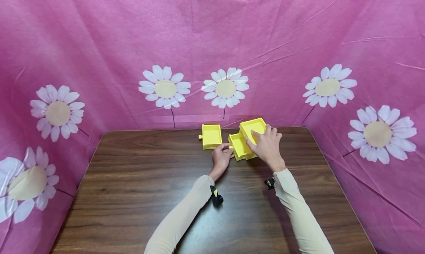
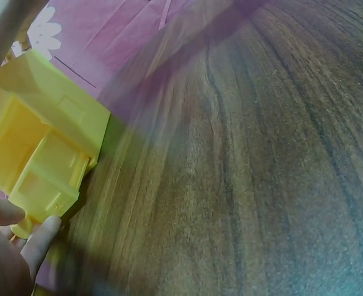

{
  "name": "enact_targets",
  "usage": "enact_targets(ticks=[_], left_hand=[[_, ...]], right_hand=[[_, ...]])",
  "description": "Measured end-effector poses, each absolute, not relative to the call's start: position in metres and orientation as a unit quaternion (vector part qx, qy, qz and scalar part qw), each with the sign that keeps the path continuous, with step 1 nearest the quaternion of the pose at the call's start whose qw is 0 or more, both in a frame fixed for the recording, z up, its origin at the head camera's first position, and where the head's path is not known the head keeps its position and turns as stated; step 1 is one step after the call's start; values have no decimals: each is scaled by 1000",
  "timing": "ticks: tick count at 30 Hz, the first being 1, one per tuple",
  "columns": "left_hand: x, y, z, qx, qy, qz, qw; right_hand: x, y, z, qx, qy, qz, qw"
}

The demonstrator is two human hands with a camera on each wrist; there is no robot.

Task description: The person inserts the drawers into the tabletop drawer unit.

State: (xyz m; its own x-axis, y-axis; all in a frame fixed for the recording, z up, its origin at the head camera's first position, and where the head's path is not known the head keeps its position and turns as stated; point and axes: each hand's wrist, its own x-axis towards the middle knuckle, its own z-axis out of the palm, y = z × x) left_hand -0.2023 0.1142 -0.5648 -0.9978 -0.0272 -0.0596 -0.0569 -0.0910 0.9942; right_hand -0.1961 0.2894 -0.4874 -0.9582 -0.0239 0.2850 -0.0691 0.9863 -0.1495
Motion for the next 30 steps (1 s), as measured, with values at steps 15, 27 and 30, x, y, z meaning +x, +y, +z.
enact_targets(ticks=[15,27,30], left_hand=[[-203,114,-565,-29,648,759,50],[-204,116,-567,-25,643,764,54],[-205,116,-568,-26,644,763,53]], right_hand=[[-194,288,-488,19,-986,69,151],[-193,280,-487,26,-985,70,155],[-192,277,-487,27,-985,70,158]])
